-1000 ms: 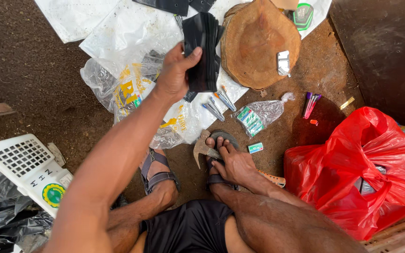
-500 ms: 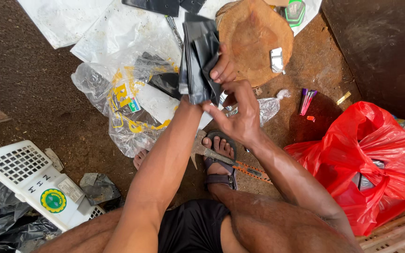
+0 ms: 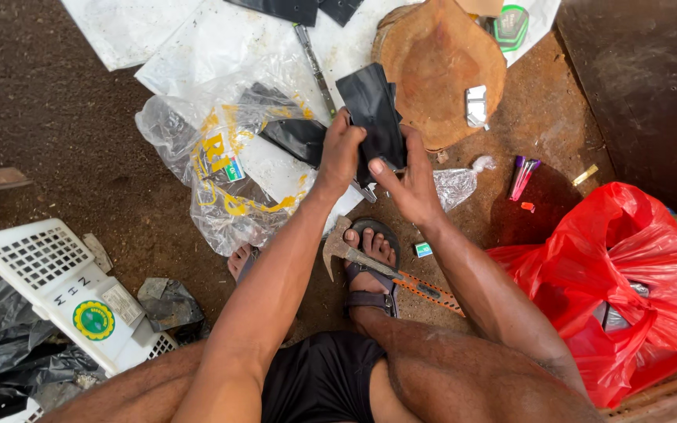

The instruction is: The person sits on the ground and assembles black rubber pieces by inserting metal pins and tapping them with a hammer. They repeatedly pick up rubber parts, align them, insert pins, and strike the pins to secure them, then place the assembled units aside.

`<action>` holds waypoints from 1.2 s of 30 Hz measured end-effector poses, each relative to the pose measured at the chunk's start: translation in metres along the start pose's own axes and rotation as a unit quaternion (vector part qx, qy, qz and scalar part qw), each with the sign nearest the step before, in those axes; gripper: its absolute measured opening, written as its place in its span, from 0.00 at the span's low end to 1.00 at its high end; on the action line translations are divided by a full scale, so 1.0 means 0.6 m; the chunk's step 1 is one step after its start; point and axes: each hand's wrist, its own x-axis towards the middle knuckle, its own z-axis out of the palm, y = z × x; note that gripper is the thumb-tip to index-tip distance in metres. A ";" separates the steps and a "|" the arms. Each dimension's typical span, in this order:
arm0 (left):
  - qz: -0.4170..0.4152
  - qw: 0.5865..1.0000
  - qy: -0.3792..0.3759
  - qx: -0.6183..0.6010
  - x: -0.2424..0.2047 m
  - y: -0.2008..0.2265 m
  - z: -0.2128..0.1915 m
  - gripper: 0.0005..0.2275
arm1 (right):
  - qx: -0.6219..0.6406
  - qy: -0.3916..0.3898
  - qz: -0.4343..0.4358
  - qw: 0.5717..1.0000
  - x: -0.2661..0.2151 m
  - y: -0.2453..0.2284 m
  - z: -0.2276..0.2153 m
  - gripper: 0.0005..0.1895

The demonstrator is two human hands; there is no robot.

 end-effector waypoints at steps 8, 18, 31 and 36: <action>0.000 0.975 0.079 0.206 -0.027 0.013 -0.072 0.10 | -0.039 0.027 0.078 0.996 0.047 0.061 0.010 0.17; 0.065 0.785 0.258 0.560 -0.063 0.142 -0.162 0.11 | -0.110 0.053 0.003 0.992 0.094 0.047 0.054 0.15; 0.025 0.725 -0.027 0.688 0.052 0.289 -0.155 0.15 | -0.063 -0.248 0.029 0.966 0.018 0.044 0.121 0.10; 0.022 0.674 -0.092 0.732 0.027 0.260 -0.156 0.18 | -0.067 -0.227 0.053 0.970 0.022 0.056 0.099 0.09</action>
